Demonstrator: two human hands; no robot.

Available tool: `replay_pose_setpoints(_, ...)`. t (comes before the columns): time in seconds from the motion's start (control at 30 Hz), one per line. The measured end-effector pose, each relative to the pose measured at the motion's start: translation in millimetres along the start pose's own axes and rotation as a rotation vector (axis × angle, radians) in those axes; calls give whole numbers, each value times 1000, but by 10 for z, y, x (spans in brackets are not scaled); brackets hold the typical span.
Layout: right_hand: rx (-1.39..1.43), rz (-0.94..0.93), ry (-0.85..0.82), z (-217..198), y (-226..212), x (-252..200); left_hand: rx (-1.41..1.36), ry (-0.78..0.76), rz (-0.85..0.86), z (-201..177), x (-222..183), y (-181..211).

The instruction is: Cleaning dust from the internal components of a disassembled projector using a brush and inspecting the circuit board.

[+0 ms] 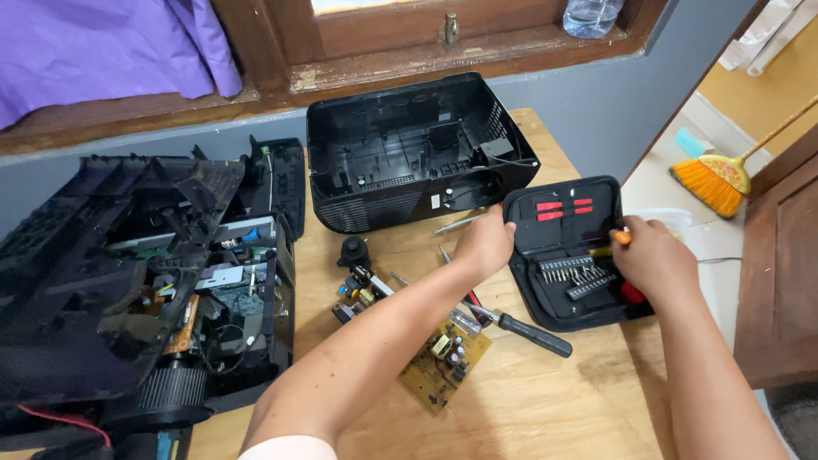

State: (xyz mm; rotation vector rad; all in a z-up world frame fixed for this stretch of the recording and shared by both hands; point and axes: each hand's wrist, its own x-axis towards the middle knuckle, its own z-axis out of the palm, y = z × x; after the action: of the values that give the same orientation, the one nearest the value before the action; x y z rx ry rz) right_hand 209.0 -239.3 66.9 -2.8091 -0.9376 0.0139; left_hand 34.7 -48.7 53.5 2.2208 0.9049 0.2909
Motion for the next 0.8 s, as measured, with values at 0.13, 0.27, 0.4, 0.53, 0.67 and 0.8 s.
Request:
replay_pose_setpoints(0.13, 33, -24, 15, -14, -39, -25, 1, -41, 32, -72, 53, -38)
replay_pose_setpoints(0.27, 114, -41, 66, -54, -84, -74, 13, -121, 12, -381, -178, 5)
replay_pose_setpoints(0.4, 32, -60, 113, -37, -69, -89, 4, -232, 49, -1077, -928, 271)
replay_pose_setpoints(0.53, 58, -104, 169, -24, -61, -119, 81, -131, 365, -1609, -1862, 179)
replay_pose_setpoints(0.67, 148, -335, 457, 44, -177, -198, 302, 114, 710, -1642, -2645, -326)
replay_pose_setpoints(0.8, 334, -708, 611, -65, -637, -520, 542, 539, 1041, -976, -3037, -1355)
